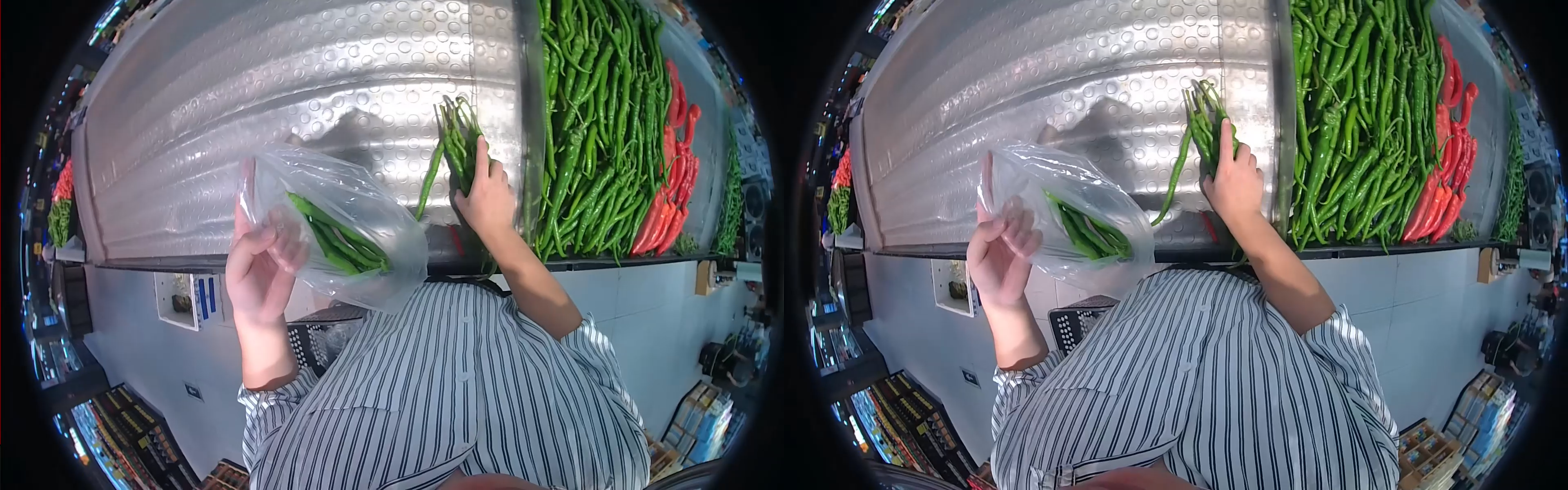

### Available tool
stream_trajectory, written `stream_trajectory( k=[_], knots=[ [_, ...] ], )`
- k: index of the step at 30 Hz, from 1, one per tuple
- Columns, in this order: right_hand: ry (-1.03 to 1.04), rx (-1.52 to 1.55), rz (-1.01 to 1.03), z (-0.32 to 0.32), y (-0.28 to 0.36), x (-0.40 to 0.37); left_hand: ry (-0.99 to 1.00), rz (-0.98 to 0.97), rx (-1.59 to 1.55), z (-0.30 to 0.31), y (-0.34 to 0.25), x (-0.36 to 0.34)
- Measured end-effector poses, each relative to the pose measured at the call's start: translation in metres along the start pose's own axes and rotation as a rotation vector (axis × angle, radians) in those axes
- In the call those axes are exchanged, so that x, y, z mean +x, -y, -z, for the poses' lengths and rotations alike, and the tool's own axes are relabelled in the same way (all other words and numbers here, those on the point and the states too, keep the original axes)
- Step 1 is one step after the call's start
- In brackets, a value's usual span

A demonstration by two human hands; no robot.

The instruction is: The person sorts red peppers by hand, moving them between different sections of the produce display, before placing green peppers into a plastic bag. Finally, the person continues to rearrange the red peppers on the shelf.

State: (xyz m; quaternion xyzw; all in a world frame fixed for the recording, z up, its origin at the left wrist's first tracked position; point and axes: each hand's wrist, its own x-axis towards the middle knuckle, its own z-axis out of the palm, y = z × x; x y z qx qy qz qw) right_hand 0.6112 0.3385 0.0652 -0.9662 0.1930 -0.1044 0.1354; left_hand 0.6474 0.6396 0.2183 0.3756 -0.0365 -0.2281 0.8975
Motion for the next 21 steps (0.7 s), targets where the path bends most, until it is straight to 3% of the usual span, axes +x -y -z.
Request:
stream_trajectory(
  k=[12,15,21],
  knots=[
    [0.074,0.12,0.013,0.02,-0.008,0.025,-0.046,0.01,0.109,-0.01,0.008,-0.002],
    [0.033,0.14,0.088,0.011,-0.005,0.027,-0.067,0.0,0.134,-0.014,0.009,0.001],
    [-0.046,0.364,0.048,0.024,-0.024,0.032,-0.12,-0.047,0.138,-0.023,0.009,0.0]
  ],
)
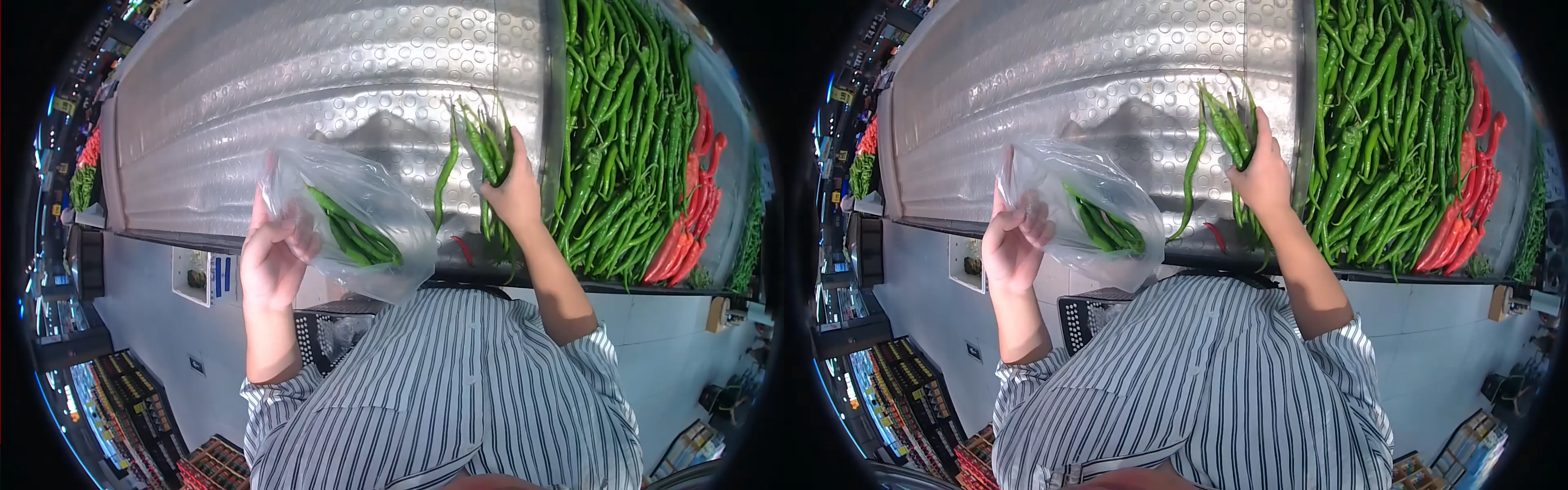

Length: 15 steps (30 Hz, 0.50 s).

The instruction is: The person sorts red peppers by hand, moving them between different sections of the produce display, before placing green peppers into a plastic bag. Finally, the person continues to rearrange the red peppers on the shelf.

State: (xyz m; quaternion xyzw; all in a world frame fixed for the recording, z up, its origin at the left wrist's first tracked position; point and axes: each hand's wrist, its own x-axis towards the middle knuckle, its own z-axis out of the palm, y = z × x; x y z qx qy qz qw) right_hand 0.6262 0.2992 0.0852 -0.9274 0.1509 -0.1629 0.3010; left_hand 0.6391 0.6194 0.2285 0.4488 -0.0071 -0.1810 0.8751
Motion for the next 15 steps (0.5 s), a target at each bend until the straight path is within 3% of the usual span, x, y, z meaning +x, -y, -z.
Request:
stream_trajectory(
  k=[1,3,5,6,8,11,13,15],
  knots=[
    [-0.059,0.101,0.029,0.008,0.004,0.002,-0.004,-0.005,0.001,0.001,0.0,0.0],
    [0.013,0.328,-0.116,0.032,0.008,0.008,-0.002,-0.004,-0.011,0.001,-0.001,0.001],
    [-0.126,0.499,0.125,0.047,0.002,0.016,-0.01,-0.012,-0.022,0.004,-0.001,0.001],
    [-0.02,0.665,0.076,0.062,0.009,0.02,0.018,0.01,-0.003,0.005,0.0,0.002],
    [0.308,0.985,-0.026,0.096,0.016,0.02,0.075,0.077,0.018,-0.001,0.002,0.003],
    [1.175,1.756,0.109,0.104,0.036,0.015,0.209,0.205,0.045,-0.005,0.008,0.012],
    [1.427,1.981,-0.247,0.098,0.068,-0.017,0.244,0.213,0.108,-0.014,0.008,0.015],
    [1.614,1.888,-0.19,0.076,0.087,-0.024,0.205,0.215,0.071,-0.02,0.008,0.015]
  ],
)
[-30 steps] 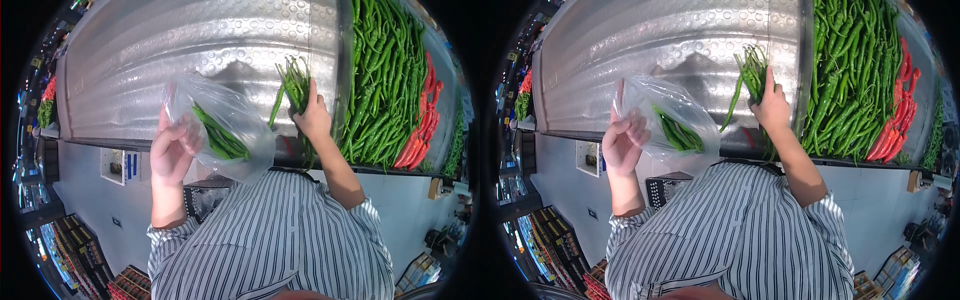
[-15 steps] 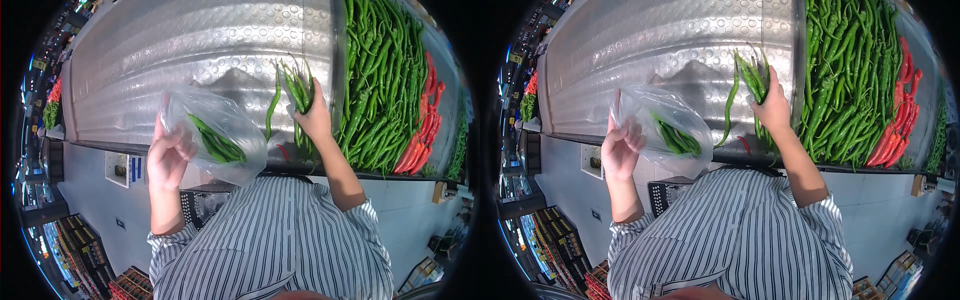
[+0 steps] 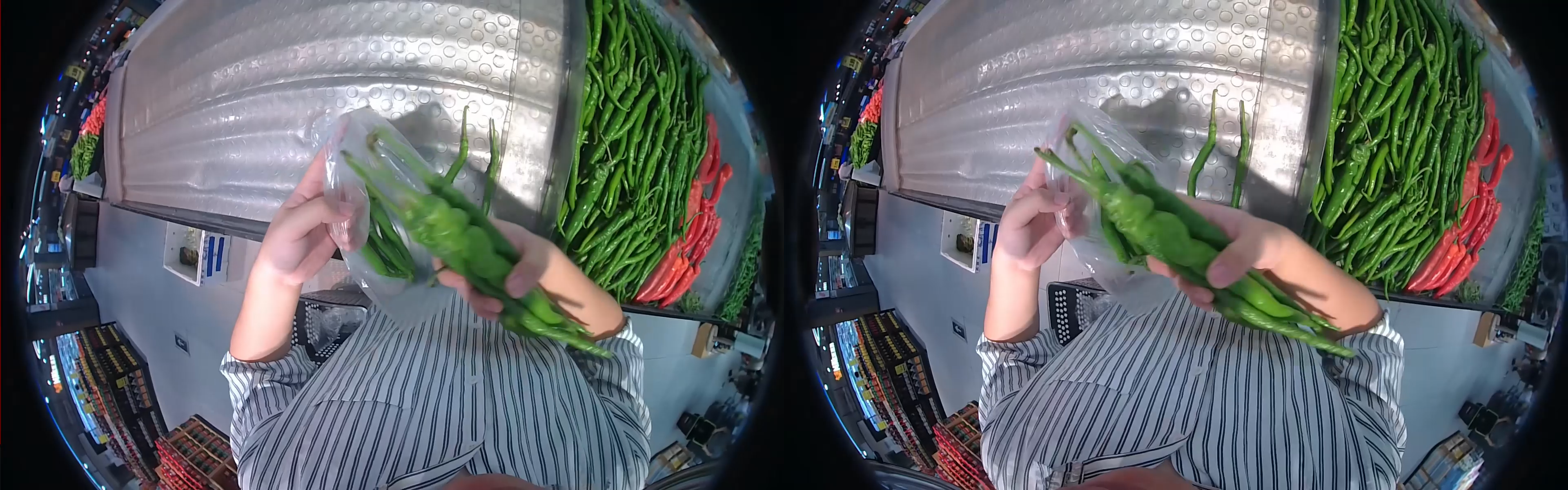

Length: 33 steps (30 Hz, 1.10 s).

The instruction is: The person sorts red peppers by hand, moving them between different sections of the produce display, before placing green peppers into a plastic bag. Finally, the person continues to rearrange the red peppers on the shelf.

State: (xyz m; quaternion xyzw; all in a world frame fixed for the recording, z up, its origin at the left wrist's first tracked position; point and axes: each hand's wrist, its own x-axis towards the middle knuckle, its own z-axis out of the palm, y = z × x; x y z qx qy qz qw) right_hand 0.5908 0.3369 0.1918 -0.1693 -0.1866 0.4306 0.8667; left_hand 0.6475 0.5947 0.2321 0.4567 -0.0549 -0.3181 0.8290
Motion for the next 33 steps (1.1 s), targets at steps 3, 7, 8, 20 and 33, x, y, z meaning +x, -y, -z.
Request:
stream_trajectory(
  k=[3,7,8,20,33],
  knots=[
    [-0.245,0.232,-0.073,0.031,-0.034,0.0,-0.04,-0.096,-0.073,0.008,-0.001,0.001],
    [-0.517,-0.119,-0.266,0.02,-0.034,-0.009,-0.045,-0.114,0.106,0.007,0.006,0.004],
    [-0.552,-0.235,-0.353,0.007,-0.033,-0.006,-0.017,-0.036,0.221,-0.003,0.007,0.006],
    [-0.504,-0.321,0.231,-0.02,-0.029,0.024,0.235,0.311,0.159,-0.049,0.03,-0.018],
    [-0.396,-1.884,-0.428,-0.076,0.101,0.1,-0.116,-0.223,-0.447,-0.033,-0.003,-0.039]
  ],
)
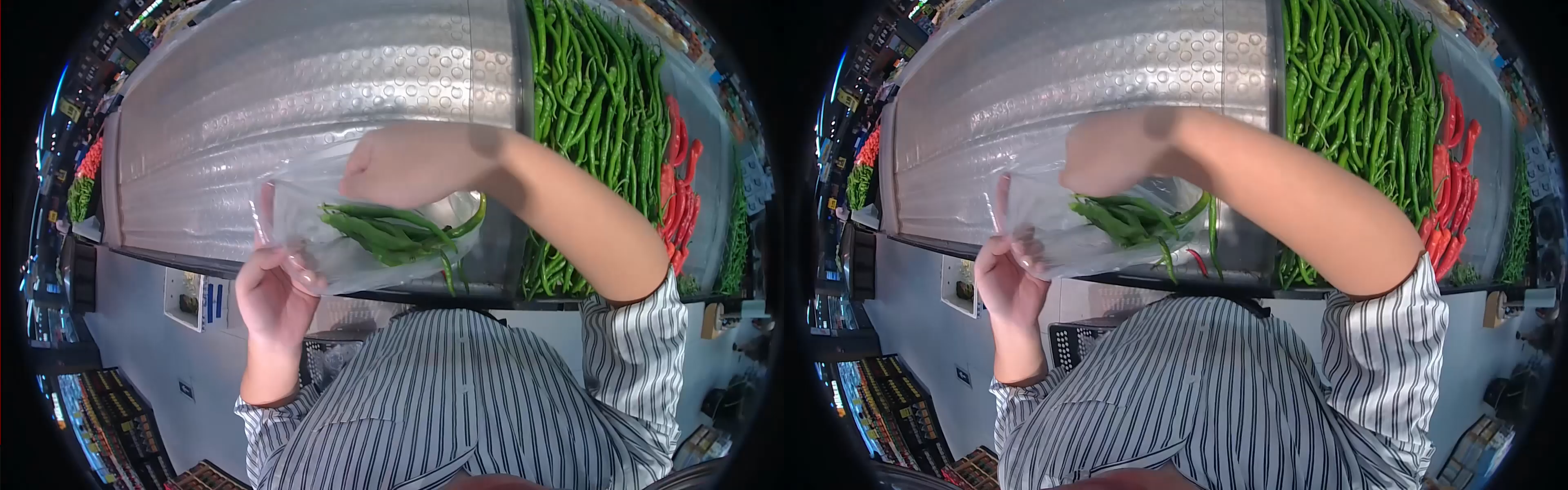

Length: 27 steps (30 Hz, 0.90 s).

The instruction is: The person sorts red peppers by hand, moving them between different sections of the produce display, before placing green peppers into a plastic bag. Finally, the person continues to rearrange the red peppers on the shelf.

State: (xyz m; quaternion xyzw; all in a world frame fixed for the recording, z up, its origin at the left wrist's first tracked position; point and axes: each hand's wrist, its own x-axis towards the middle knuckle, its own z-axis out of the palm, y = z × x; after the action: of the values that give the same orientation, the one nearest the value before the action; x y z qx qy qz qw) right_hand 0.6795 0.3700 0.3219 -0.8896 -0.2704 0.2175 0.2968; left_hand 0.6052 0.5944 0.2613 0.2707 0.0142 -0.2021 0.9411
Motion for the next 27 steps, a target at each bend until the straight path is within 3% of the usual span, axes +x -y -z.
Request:
stream_trajectory(
  k=[1,2,4,6,7,8,10,15,17,21,24,25,27],
  knots=[
    [-0.056,0.056,0.109,0.005,-0.002,-0.007,0.018,-0.024,-0.031,0.004,-0.007,-0.001],
    [-0.045,0.075,0.092,-0.003,-0.009,-0.013,0.032,-0.048,0.0,0.009,-0.013,-0.003],
    [-0.694,0.907,0.32,-0.017,-0.022,-0.032,0.074,-0.09,-0.093,0.018,-0.025,-0.009],
    [-0.707,0.956,0.175,-0.06,-0.076,-0.043,0.091,-0.106,-0.134,0.03,-0.042,-0.016],
    [-0.816,0.663,-0.001,-0.1,-0.108,-0.034,0.157,-0.117,-0.132,0.034,-0.051,-0.02],
    [-0.77,0.373,-0.291,-0.128,-0.135,-0.03,0.211,-0.129,-0.132,0.038,-0.058,-0.024],
    [-0.598,-0.125,-0.543,-0.166,-0.164,-0.029,0.177,-0.148,-0.138,0.046,-0.07,-0.03],
    [-0.683,-0.209,-0.543,-0.21,-0.188,-0.01,0.084,-0.235,-0.125,0.062,-0.094,-0.032],
    [-0.639,-0.326,-0.647,-0.219,-0.187,0.0,0.057,-0.215,-0.13,0.069,-0.104,-0.033],
    [-0.661,-0.278,-0.691,-0.219,-0.173,-0.005,0.055,-0.143,-0.164,0.09,-0.123,-0.035],
    [-0.899,0.371,-0.592,-0.208,-0.158,-0.018,0.074,-0.142,-0.119,0.085,-0.119,-0.03],
    [-0.898,0.369,-0.607,-0.212,-0.164,-0.017,0.092,-0.181,-0.082,0.082,-0.116,-0.028],
    [-0.866,1.106,-0.491,-0.224,-0.183,-0.011,0.079,-0.15,-0.091,0.086,-0.118,-0.025]
  ],
)
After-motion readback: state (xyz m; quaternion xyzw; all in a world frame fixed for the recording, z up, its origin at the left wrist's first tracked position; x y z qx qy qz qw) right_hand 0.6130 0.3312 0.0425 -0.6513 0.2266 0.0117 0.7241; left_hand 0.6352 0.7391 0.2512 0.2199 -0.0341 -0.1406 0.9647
